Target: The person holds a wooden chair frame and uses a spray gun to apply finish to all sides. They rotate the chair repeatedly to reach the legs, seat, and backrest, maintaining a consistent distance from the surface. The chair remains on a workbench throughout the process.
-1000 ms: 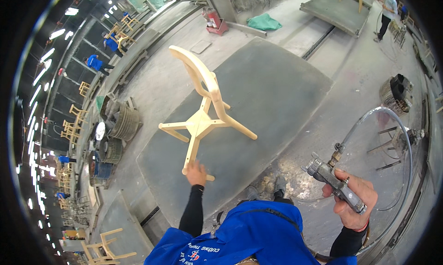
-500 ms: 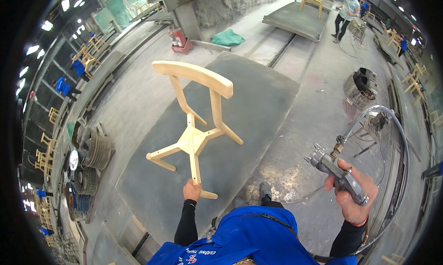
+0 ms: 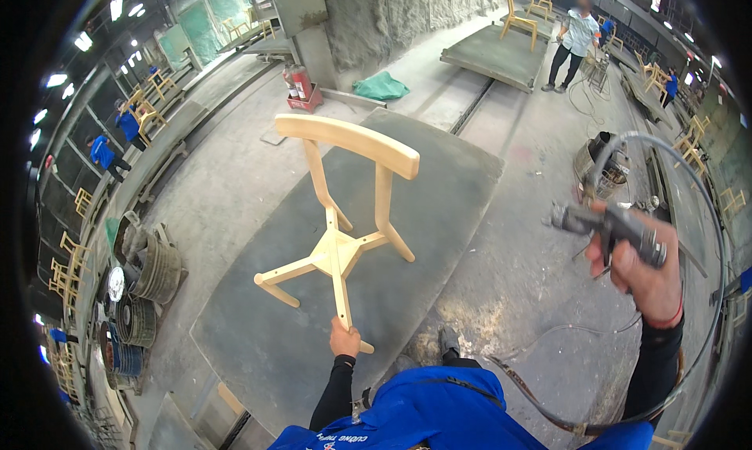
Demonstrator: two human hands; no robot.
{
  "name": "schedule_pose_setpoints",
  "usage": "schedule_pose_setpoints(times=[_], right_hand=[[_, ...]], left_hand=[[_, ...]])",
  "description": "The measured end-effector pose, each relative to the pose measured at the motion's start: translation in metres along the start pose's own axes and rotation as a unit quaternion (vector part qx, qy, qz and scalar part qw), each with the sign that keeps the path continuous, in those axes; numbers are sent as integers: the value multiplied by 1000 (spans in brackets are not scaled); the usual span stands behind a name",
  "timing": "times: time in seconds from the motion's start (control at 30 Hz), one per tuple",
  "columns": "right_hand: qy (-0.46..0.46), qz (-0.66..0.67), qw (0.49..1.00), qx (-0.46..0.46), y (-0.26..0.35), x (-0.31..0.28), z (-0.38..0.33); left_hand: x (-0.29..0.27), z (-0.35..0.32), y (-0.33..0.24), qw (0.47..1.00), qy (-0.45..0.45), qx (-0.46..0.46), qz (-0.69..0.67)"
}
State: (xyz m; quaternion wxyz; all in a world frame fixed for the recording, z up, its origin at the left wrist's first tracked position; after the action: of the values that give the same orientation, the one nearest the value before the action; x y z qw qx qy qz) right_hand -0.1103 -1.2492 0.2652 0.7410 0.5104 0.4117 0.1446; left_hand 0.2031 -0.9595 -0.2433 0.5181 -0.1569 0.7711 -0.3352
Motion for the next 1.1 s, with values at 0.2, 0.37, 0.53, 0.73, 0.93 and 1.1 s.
schedule_pose_setpoints(times=[0.2,0.37,0.53,0.73,0.93,1.1], right_hand=[[31,-14,997,-67,40,33,78],[49,-12,992,-115,78,73,134],[53,-24,988,-142,95,93,156],[47,-28,993,-109,65,63,99],[6,-37,999,-29,3,29,-21],[43,-25,996,74,-62,34,-76]], left_hand=[[6,2,-1,1000,-14,-9,0],[9,4,-1,1000,-13,-20,-9],[10,6,0,1000,1,-15,-13],[16,11,3,1000,2,2,-19],[10,18,14,997,9,72,-29],[-18,34,48,991,66,117,-11]])
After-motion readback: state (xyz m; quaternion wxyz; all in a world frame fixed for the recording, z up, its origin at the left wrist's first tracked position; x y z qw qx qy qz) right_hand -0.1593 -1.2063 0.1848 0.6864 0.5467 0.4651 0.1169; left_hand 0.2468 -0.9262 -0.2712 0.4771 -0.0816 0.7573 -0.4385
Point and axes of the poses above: each hand's wrist, its own z-axis towards the middle knuckle, its own x-axis out of the palm, y = z × x, the point moved 1 cm from there along z, towards the middle knuckle, and after that the axes turned 6 degrees about y, right-handed, at the moved point
